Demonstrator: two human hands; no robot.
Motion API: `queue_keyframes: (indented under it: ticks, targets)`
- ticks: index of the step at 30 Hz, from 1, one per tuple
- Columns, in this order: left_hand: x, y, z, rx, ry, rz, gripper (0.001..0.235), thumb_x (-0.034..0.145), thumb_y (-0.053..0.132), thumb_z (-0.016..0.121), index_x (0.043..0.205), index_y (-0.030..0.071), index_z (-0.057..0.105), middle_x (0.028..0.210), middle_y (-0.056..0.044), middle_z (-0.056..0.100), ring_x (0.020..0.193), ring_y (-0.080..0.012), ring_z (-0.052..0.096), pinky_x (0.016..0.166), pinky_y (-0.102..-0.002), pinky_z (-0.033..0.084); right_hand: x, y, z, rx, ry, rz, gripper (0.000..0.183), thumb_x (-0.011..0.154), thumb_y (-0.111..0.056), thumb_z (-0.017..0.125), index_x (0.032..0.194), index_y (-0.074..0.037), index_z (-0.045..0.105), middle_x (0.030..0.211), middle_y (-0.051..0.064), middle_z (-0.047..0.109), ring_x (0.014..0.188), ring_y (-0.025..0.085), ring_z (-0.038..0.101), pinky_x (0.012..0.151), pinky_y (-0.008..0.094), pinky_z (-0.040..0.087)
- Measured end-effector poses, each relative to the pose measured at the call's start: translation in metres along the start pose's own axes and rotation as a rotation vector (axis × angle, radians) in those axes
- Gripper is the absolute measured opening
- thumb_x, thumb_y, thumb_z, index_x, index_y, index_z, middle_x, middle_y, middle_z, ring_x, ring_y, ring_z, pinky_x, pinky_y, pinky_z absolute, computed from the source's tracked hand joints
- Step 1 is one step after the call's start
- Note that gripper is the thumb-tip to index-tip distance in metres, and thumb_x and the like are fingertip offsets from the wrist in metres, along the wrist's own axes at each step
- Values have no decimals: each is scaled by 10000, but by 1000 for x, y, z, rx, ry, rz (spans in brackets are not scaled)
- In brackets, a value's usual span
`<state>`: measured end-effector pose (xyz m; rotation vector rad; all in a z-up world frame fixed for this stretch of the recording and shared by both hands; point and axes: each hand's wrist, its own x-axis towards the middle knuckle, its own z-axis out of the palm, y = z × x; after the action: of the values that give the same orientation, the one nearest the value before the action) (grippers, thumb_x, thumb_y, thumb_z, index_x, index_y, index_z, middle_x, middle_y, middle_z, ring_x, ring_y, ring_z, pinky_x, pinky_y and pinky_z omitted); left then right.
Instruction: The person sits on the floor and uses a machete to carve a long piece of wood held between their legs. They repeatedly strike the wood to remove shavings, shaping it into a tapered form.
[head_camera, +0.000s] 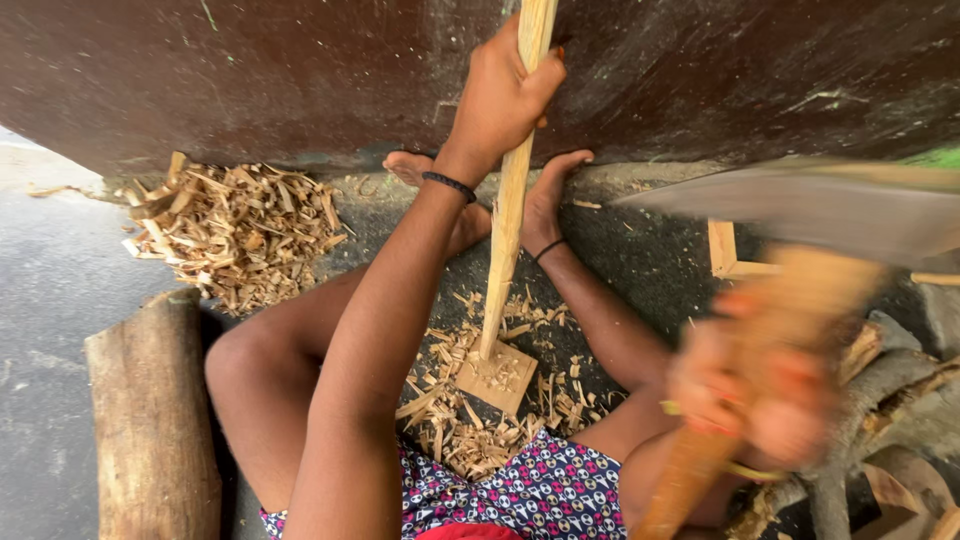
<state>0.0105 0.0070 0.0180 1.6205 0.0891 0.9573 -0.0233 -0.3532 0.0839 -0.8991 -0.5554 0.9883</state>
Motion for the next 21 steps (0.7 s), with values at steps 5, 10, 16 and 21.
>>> queue_keyframes:
  ticks: [5,10,16,21]
  targets:
    - [1,1,-2,-4,1,-16,286,943,190,643,1143,-13,625,707,-65,706,532,-144,726,495,-301,591,48,99,-1,-140,140,345,358,1014,-349,552,1240,-81,480,685,38,476,425,100,440,389,266,421]
    - [-2,2,1,10,13,-58,301,931,192,653,1142,-17,603,664,-69,671,503,-139,697,469,-304,575,49,106,-1,-207,182,377,318,1021,-333,530,1216,-87,478,687,29,474,420,81,424,370,238,404]
    - [-3,2,1,-21,2,-30,251,949,182,661,1102,-12,618,650,-57,676,502,-138,699,471,-303,566,30,41,8,-199,205,141,468,1001,-343,634,1347,-59,498,781,35,474,552,90,450,439,244,395]
    - [-1,-1,2,-18,-2,-32,218,947,192,663,1019,-12,641,638,-47,676,491,-133,709,461,-294,579,4,-35,17,-38,-51,-34,524,980,-335,707,1369,-56,494,725,78,519,518,184,530,491,361,459]
